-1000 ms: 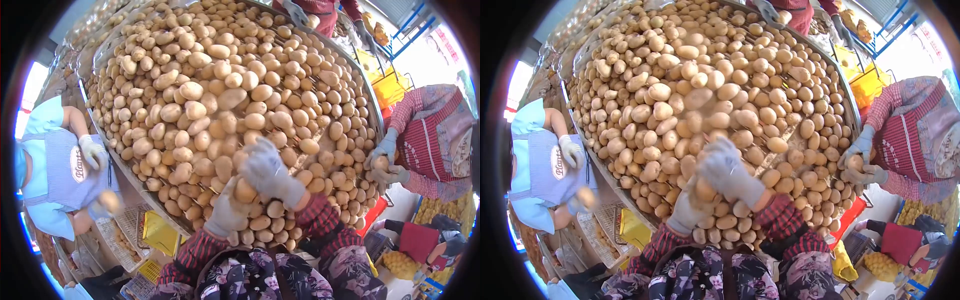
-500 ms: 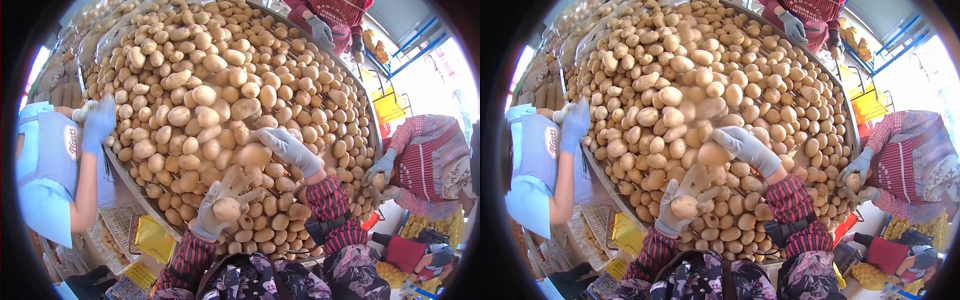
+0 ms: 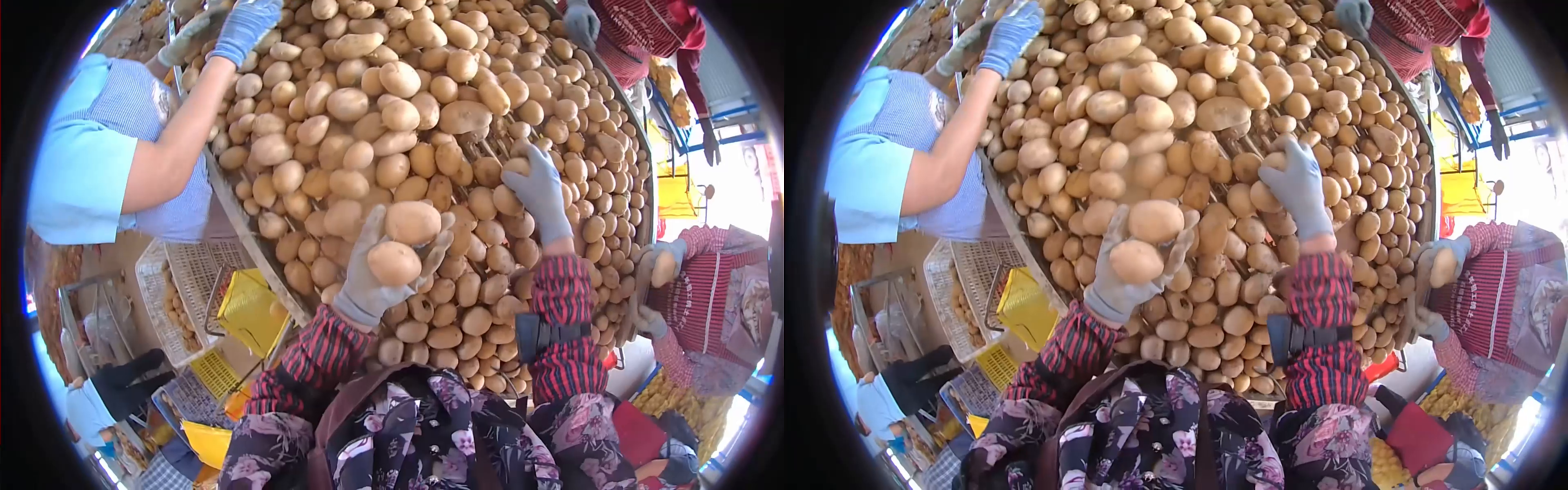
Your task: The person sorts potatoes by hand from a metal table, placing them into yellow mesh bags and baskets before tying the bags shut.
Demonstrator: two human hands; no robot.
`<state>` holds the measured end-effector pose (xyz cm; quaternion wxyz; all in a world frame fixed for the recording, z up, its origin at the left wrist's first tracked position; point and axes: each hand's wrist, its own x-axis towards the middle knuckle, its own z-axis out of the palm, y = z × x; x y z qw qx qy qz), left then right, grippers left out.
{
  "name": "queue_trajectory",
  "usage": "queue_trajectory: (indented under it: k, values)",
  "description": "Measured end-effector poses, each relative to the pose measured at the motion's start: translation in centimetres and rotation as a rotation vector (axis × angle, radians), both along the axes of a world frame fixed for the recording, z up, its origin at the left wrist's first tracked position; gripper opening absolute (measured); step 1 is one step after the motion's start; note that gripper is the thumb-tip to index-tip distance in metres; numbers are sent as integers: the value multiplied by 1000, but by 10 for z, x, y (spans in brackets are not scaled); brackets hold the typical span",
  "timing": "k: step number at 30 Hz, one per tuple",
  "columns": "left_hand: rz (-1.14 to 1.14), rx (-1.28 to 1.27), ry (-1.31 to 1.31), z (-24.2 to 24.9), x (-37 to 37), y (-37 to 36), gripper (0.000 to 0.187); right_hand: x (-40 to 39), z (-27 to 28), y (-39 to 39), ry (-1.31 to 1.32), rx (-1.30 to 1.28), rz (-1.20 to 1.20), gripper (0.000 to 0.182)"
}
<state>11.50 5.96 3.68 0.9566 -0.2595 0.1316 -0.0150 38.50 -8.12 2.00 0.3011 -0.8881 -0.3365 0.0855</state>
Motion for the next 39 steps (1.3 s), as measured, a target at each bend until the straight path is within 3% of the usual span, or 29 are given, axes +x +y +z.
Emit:
queue_trajectory:
  k: [1,2,4,8,10,11,12,15,19,20,22,23,24,26,30,32,34,39]
  values:
    - [10,42,3,3,-1,-2,71,-11,13,-12,223,32,-56,48]
    - [20,85,7,7,0,-3,72,-22,23,-20,217,29,-50,48]
    - [40,63,-7,24,1,-10,73,-52,45,-41,880,646,-184,47]
    - [72,158,-96,23,-7,-25,77,-134,71,-46,984,847,-127,49]
    - [103,215,-122,28,-21,-26,80,-162,71,-43,1170,861,105,52]
    - [106,469,5,31,-25,-30,78,-174,73,-40,1263,1003,262,64]
    - [118,471,16,32,-36,-30,78,-187,74,-35,1282,1023,252,61]
    - [115,300,-93,38,-72,-28,77,-218,71,-24,1181,960,79,53]
    - [254,423,29,36,-112,-31,81,-270,73,-14,1048,829,53,43]
    - [266,378,-209,21,-119,-36,79,-279,71,-10,1082,811,101,43]
    - [281,319,-674,-13,-141,-41,76,-298,66,-7,579,388,366,48]
    - [331,255,-451,-27,-154,-31,75,-314,78,0,548,329,372,54]
    - [374,273,-438,-16,-169,-30,75,-325,77,1,564,324,417,54]
    - [405,291,-7,15,-190,-34,82,-337,75,0,350,236,540,54]
    - [550,335,100,-3,-243,-30,83,-347,61,-2,303,182,590,47]
    - [531,345,120,-27,-272,-19,84,-343,57,-4,429,203,534,40]
    - [640,401,346,-38,-295,-9,77,-339,63,-3,528,172,479,36]
    - [755,407,492,-75,-322,17,70,-334,70,-10,552,105,420,35]
